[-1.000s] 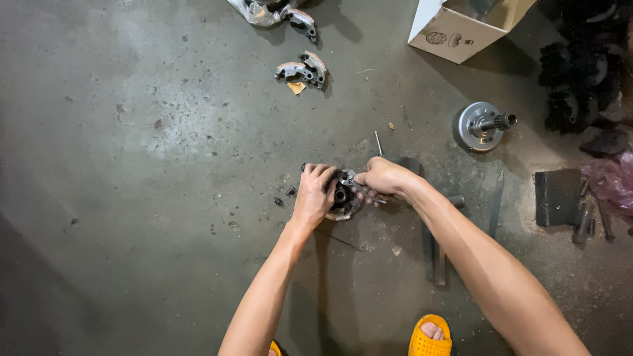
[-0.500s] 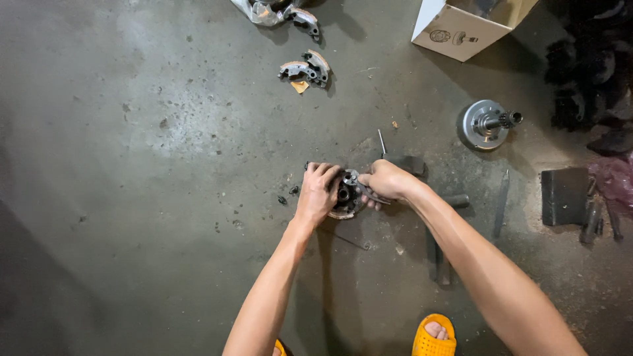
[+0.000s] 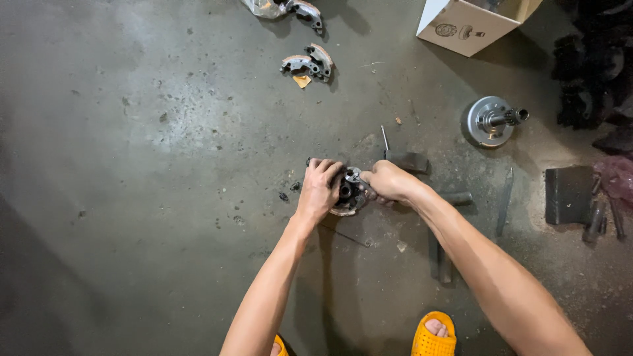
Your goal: Repairing a motorcycle clutch assembly using a hammer, punch, and pliers on the floor.
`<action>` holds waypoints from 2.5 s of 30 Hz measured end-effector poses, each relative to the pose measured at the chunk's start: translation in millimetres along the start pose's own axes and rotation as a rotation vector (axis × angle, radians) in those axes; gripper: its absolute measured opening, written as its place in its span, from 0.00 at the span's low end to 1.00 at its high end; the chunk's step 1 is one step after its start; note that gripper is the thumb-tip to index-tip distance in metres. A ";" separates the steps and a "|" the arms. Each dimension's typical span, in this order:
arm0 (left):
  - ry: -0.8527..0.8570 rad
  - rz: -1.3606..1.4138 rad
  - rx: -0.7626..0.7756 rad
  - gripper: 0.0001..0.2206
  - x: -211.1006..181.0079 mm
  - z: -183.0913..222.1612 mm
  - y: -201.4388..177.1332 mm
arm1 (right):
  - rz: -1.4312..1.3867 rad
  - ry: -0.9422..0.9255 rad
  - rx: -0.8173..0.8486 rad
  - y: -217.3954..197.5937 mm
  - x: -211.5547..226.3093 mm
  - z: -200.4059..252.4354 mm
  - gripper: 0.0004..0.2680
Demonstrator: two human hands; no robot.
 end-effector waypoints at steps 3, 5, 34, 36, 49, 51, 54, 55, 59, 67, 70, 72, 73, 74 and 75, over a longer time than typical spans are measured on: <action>0.009 -0.009 -0.010 0.09 -3.9 2.4 -4.0 | 0.016 -0.014 -0.004 1.8 -0.6 1.9 0.13; 0.015 -0.005 -0.002 0.10 -10.5 1.6 -9.5 | -0.030 -0.023 0.006 0.1 -5.5 4.7 0.13; -0.081 -0.577 0.273 0.52 -28.1 36.9 3.7 | 0.366 -0.557 -0.456 8.7 36.1 46.4 0.10; -0.036 -0.668 0.290 0.54 -11.0 23.0 21.9 | -0.027 -0.815 -0.631 -9.4 48.7 85.6 0.04; 0.129 -0.637 0.304 0.15 48.9 80.2 -71.7 | -0.280 -0.291 -0.201 11.6 -26.3 48.4 0.14; 0.222 -0.662 0.202 0.10 69.0 82.2 -54.3 | 0.094 -0.443 -0.127 33.4 -35.6 35.2 0.14; -0.044 -0.126 0.001 0.14 37.0 84.1 -90.7 | 0.224 -0.384 -0.043 47.3 -36.1 59.8 0.09; -0.041 -0.122 0.001 0.14 24.3 82.6 -86.5 | 0.225 -0.382 -0.047 45.6 -37.6 62.1 0.09; -0.659 0.976 -0.181 0.14 46.8 102.4 -67.4 | 0.135 -0.336 0.133 67.5 -42.1 70.5 0.12; -0.545 0.785 0.003 0.15 6.9 85.3 -70.8 | 0.145 -0.446 0.295 79.9 0.9 107.6 0.11; -0.392 0.698 0.074 0.11 1.3 82.4 -63.0 | 0.177 -0.486 0.311 80.1 -1.0 103.3 0.12; -0.342 0.663 0.153 0.09 -11.6 81.7 -63.1 | 0.199 -0.481 0.296 78.6 -0.4 102.5 0.12; -0.340 0.665 0.157 0.09 -13.1 81.6 -62.0 | 0.197 -0.478 0.292 76.4 -0.2 103.7 0.12; -0.333 0.657 0.176 0.10 -14.9 81.9 -61.6 | 0.230 -0.478 0.278 74.4 1.1 104.4 0.13; -0.327 0.649 0.194 0.10 -16.6 82.1 -61.7 | 0.264 -0.477 0.263 72.7 2.8 105.1 0.13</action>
Point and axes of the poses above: each hand's wrist, its own z-axis away from the middle knuckle, its own y-axis out of the palm, x = y × z, the point moved 9 cm from there along -z, towards the middle knuckle, and after that the axes turned 4 degrees about -y, right-handed, at the moved point
